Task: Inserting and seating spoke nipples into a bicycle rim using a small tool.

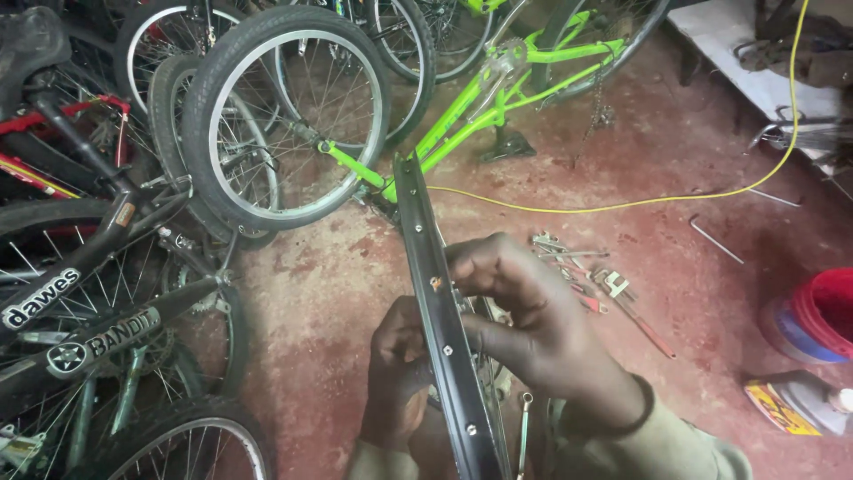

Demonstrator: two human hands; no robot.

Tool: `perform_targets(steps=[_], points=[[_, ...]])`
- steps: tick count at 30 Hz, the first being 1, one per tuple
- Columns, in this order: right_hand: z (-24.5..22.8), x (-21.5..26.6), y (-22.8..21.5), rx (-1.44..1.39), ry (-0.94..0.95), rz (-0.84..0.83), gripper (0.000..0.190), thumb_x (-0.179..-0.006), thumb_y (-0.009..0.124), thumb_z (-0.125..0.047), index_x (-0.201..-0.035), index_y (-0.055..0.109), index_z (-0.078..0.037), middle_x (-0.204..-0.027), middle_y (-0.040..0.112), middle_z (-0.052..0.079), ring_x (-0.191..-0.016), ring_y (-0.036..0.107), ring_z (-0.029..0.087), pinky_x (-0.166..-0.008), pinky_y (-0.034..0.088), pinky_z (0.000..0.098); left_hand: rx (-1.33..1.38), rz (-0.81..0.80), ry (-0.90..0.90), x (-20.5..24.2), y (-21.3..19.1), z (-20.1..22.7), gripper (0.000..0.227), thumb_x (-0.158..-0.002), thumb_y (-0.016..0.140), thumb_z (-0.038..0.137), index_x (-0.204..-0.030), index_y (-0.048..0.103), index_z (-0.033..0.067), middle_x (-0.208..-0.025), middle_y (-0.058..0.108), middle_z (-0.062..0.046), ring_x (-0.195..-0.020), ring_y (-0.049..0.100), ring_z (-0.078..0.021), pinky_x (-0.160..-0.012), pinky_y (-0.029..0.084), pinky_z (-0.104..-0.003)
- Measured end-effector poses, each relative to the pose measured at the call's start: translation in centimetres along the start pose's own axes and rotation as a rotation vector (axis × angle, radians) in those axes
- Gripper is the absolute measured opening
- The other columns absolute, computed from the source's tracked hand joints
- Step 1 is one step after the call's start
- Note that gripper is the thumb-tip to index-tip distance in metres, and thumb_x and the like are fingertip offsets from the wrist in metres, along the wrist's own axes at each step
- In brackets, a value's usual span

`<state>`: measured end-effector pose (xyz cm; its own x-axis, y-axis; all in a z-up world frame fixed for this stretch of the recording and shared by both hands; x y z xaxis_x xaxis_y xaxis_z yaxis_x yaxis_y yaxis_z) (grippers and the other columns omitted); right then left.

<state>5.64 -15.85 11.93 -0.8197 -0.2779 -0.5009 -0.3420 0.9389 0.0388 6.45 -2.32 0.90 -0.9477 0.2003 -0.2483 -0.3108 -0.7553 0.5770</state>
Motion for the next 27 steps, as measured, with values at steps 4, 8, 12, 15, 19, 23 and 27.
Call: perform_targets(steps=[4, 8, 12, 15, 19, 23, 27], points=[[0.9, 0.3, -0.7, -0.086, -0.005, -0.004, 0.033, -0.093, 0.074, -0.008, -0.122, 0.058, -0.006, -0.128, 0.064, 0.011, -0.118, 0.067, 0.017, -0.106, 0.054, 0.0309, -0.053, -0.015, 0.048, 0.0, 0.8, 1.1, 0.054, -0.079, 0.091, 0.035, -0.117, 0.065, 0.0074, -0.102, 0.070, -0.004, -0.092, 0.065, -0.0156, -0.079, 0.050, -0.030], [1.3, 0.2, -0.7, -0.084, 0.006, -0.032, 0.029, -0.093, 0.075, -0.012, -0.116, 0.060, -0.006, -0.126, 0.066, 0.013, -0.115, 0.067, 0.018, -0.102, 0.054, 0.0327, -0.022, 0.047, -0.061, 0.2, 0.0, 0.1, 0.071, -0.074, 0.091, 0.032, -0.131, 0.061, 0.0023, -0.096, 0.070, -0.004, -0.082, 0.066, -0.0126, -0.068, 0.054, -0.027], [1.3, 0.1, -0.6, -0.101, -0.008, 0.050, 0.027, -0.090, 0.077, -0.010, -0.113, 0.064, -0.007, -0.128, 0.067, 0.017, -0.121, 0.067, 0.023, -0.104, 0.054, 0.0351, 0.024, -0.038, -0.064, -0.1, 0.6, 0.0, 0.070, -0.076, 0.093, 0.041, -0.126, 0.063, 0.0015, -0.113, 0.072, -0.010, -0.101, 0.069, -0.0208, -0.086, 0.051, -0.032], [2.2, 0.5, 0.0, -0.240, -0.016, 0.117, 0.026, -0.091, 0.078, -0.017, -0.111, 0.062, -0.011, -0.139, 0.060, 0.020, -0.126, 0.064, 0.025, -0.104, 0.051, 0.0350, 0.092, -0.001, -0.131, -0.2, 2.3, 0.8, 0.081, -0.074, 0.091, 0.035, -0.137, 0.057, -0.0028, -0.118, 0.070, -0.014, -0.100, 0.071, -0.0219, -0.084, 0.057, -0.034], [2.2, 0.7, 0.7, -0.286, -0.134, 0.162, 0.023, -0.099, 0.072, -0.015, -0.119, 0.060, -0.009, -0.144, 0.057, 0.024, -0.124, 0.066, 0.026, -0.104, 0.051, 0.0400, 0.153, -0.051, -0.088, -0.2, 1.9, 0.4, 0.084, -0.077, 0.094, 0.036, -0.140, 0.055, -0.0026, -0.115, 0.070, -0.008, -0.088, 0.066, -0.0107, -0.074, 0.052, -0.023], [2.5, 0.4, 0.4, -0.302, -0.028, 0.106, 0.022, -0.094, 0.075, -0.012, -0.109, 0.060, -0.007, -0.118, 0.067, 0.018, -0.100, 0.069, 0.018, -0.086, 0.053, 0.0308, 0.120, -0.005, -0.135, 0.0, 1.1, -0.1, 0.084, -0.072, 0.095, 0.035, -0.138, 0.056, -0.0012, -0.102, 0.071, -0.007, -0.090, 0.069, -0.0149, -0.079, 0.054, -0.027], [3.4, 0.9, 0.5, -0.283, 0.099, 0.123, 0.022, -0.095, 0.074, -0.022, -0.105, 0.062, -0.006, -0.081, 0.063, 0.000, -0.064, 0.056, 0.004, -0.056, 0.043, 0.0191, 0.080, 0.072, -0.133, 0.6, -2.0, -2.6, 0.059, -0.064, 0.095, 0.024, -0.111, 0.071, -0.0025, -0.089, 0.075, -0.005, -0.073, 0.069, -0.0111, -0.061, 0.054, -0.021]])
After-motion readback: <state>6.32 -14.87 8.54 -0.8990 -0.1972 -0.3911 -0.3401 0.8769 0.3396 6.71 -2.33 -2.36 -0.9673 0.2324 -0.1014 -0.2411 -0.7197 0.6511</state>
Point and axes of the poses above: each hand's wrist, its own x-axis away from the middle knuckle, its own y-axis out of the palm, z = x × y, the point moved 7 cm from there along -x, towards the middle knuckle
